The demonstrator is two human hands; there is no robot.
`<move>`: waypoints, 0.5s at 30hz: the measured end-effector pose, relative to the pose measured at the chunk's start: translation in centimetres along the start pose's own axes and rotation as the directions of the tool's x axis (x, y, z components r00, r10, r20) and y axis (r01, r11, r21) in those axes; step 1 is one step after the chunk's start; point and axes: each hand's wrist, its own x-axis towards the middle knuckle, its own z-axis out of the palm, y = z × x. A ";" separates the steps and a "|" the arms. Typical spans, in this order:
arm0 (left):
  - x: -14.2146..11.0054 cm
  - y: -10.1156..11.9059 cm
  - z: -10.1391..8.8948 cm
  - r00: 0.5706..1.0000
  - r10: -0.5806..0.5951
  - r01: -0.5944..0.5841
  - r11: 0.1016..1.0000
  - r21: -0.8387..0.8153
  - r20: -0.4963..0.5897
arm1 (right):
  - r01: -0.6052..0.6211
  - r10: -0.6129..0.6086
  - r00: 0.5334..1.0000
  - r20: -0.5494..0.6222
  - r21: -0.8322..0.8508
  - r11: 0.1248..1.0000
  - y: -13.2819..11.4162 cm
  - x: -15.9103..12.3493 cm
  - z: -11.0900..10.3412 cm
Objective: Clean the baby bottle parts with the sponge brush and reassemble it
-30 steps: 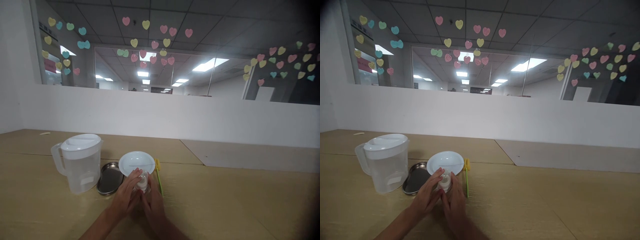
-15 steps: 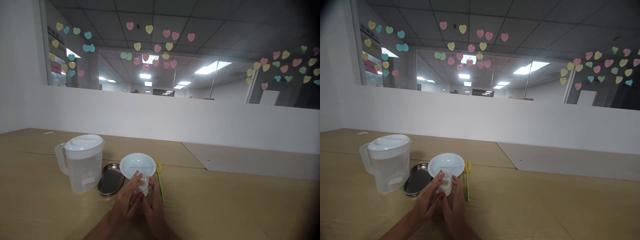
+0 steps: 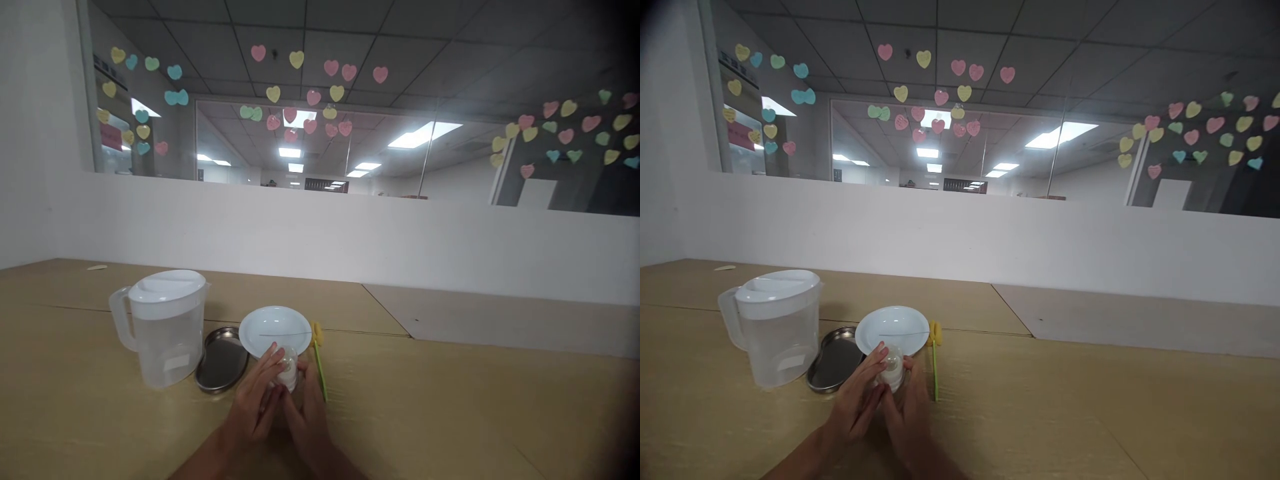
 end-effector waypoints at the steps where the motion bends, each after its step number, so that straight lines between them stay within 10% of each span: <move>1: 0.0 0.0 0.0 1.000 -0.013 0.012 1.000 -0.006 -0.009 | -0.003 0.003 1.000 -0.003 -0.002 1.000 -0.1 0.0 0.0; 15: -0.3 -0.4 0.4 1.000 -0.005 0.006 1.000 -0.010 0.015 | 0.103 -0.095 0.993 0.074 -0.123 0.987 -0.2 0.0 -0.2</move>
